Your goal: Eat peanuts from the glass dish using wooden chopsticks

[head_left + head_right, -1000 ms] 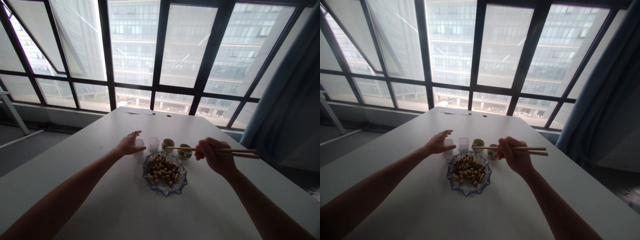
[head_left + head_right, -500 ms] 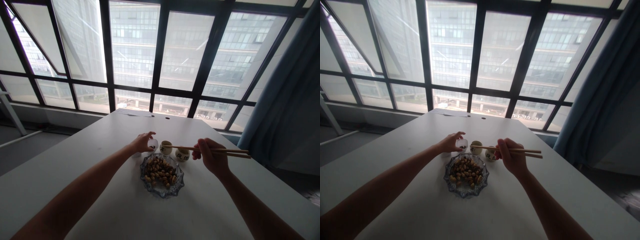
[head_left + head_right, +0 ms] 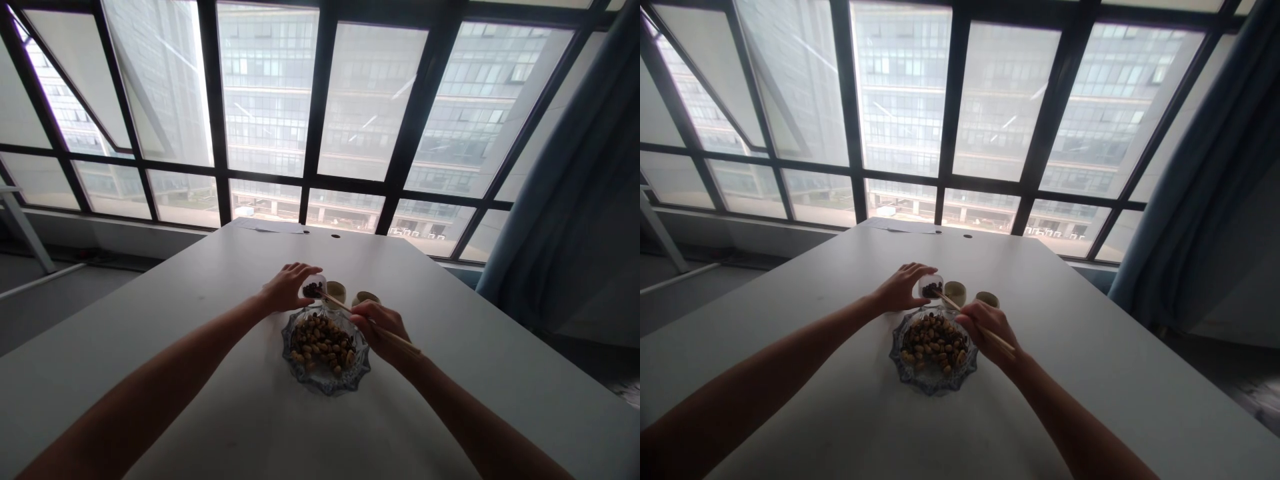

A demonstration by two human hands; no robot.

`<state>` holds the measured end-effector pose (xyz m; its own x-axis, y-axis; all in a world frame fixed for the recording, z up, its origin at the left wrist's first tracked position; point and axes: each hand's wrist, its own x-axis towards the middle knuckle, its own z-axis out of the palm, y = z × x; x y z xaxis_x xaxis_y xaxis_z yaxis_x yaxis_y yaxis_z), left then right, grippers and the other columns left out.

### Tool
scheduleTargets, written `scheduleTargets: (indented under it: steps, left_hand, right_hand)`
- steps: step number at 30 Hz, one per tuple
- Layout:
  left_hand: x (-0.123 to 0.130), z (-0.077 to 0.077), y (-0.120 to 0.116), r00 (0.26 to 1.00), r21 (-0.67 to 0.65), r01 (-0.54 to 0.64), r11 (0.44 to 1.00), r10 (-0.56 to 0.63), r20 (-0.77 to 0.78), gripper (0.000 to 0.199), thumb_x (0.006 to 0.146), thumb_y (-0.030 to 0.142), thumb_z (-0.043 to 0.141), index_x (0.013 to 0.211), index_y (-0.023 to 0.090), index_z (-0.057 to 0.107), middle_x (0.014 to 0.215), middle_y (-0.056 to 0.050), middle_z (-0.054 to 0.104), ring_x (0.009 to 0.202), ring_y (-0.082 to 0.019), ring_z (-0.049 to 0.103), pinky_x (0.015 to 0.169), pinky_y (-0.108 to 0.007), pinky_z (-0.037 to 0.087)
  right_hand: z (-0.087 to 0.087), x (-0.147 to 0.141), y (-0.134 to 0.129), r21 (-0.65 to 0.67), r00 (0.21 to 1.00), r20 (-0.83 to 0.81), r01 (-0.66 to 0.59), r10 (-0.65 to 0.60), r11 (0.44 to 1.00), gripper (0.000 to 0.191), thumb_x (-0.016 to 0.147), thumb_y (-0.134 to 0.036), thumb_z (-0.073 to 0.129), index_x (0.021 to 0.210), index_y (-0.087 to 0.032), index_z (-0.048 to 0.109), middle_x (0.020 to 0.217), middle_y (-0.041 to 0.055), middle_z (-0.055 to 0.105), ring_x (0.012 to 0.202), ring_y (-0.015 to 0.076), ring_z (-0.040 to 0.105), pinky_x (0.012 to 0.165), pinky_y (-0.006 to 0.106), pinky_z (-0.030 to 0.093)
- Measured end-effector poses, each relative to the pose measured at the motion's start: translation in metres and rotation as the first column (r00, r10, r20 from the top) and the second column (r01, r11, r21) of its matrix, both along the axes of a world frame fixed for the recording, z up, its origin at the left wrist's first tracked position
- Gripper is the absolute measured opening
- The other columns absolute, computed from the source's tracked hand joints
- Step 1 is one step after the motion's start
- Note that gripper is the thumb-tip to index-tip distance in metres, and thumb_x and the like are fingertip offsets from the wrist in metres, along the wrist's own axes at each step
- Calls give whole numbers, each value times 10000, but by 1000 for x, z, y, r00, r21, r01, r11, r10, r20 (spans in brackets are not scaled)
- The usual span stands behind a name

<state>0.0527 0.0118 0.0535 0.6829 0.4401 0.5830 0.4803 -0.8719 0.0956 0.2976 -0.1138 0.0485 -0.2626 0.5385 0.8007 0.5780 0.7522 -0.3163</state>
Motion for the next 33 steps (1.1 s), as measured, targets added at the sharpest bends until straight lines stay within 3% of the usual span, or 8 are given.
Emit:
scheduleTargets:
  steps: [5, 9, 12, 14, 18, 20, 27, 33]
  left_hand:
    - [5, 5, -5, 999, -51, -27, 998, 26, -18, 687, 752, 354, 775, 1353, 219, 473, 1305, -107, 614, 1174, -299, 574, 1033, -470, 427]
    - [7, 4, -3, 998, -107, -61, 992, 62, 1, 700, 758, 392, 746, 1370, 229, 447, 1257, -104, 644, 1146, -300, 603, 1043, -485, 415]
    - [9, 2, 2, 987, -169, -156, 973, 159, 1, 766, 751, 426, 728, 1403, 215, 388, 1202, -109, 673, 1106, -309, 637, 1027, -502, 423]
    - [10, 0, 6, 970, -206, -241, 948, 239, -37, 808, 742, 437, 724, 1416, 189, 356, 1168, -118, 689, 1085, -316, 652, 1016, -501, 429]
    - [9, -4, 12, 937, -245, -348, 905, 327, -125, 795, 751, 435, 706, 1414, 176, 351, 1165, -136, 698, 1114, -331, 647, 1015, -504, 430]
    - [4, -5, 12, 934, -239, -355, 904, 333, -130, 757, 772, 468, 686, 1401, 189, 373, 1220, -147, 678, 1153, -336, 630, 1015, -511, 433]
    - [-39, -16, 1, 934, -108, -353, 929, 357, 21, 538, 882, 581, 525, 1262, 200, 529, 1237, -142, 653, 1157, -331, 607, 997, -527, 450]
    - [-67, -44, -3, 916, -100, -360, 928, 372, 150, 475, 896, 563, 516, 1204, 202, 541, 1207, -137, 649, 1148, -318, 603, 978, -509, 479]
  right_hand:
    - [3, 1, 2, -88, 997, -40, 61, -65, 994, 306, 965, -440, 537, 795, -203, 630, 699, 44, 663, 574, 153, 584, 540, 279, 481]
    - [19, 3, -4, -212, 981, -173, 47, -85, 976, 426, 954, -551, 509, 729, -205, 617, 609, 41, 651, 534, 165, 597, 533, 295, 498]
    - [34, 7, -10, -305, 935, -338, -4, -104, 952, 559, 916, -665, 480, 621, -202, 585, 483, 23, 597, 431, 146, 564, 440, 261, 469]
    - [43, 11, -13, -435, 925, -359, -45, -127, 899, 608, 874, -719, 492, 578, -193, 571, 406, 3, 550, 352, 123, 517, 361, 224, 408]
    - [54, 17, -18, -736, 985, -175, -130, -2, 664, 636, 838, -747, 506, 581, -169, 573, 387, -9, 559, 304, 97, 498, 329, 184, 365]
    - [54, 16, -17, -777, 989, -138, -137, 47, 615, 628, 832, -747, 510, 607, -164, 574, 412, -9, 582, 322, 94, 521, 349, 180, 391]
    - [34, 6, -6, -621, 971, -237, -123, -37, 774, 594, 831, -735, 537, 646, -172, 581, 455, 2, 610, 379, 120, 581, 369, 199, 441]
    - [38, 9, -6, -544, 941, -326, -110, -89, 832, 578, 819, -730, 566, 647, -179, 602, 477, 15, 627, 388, 133, 591, 371, 217, 464]
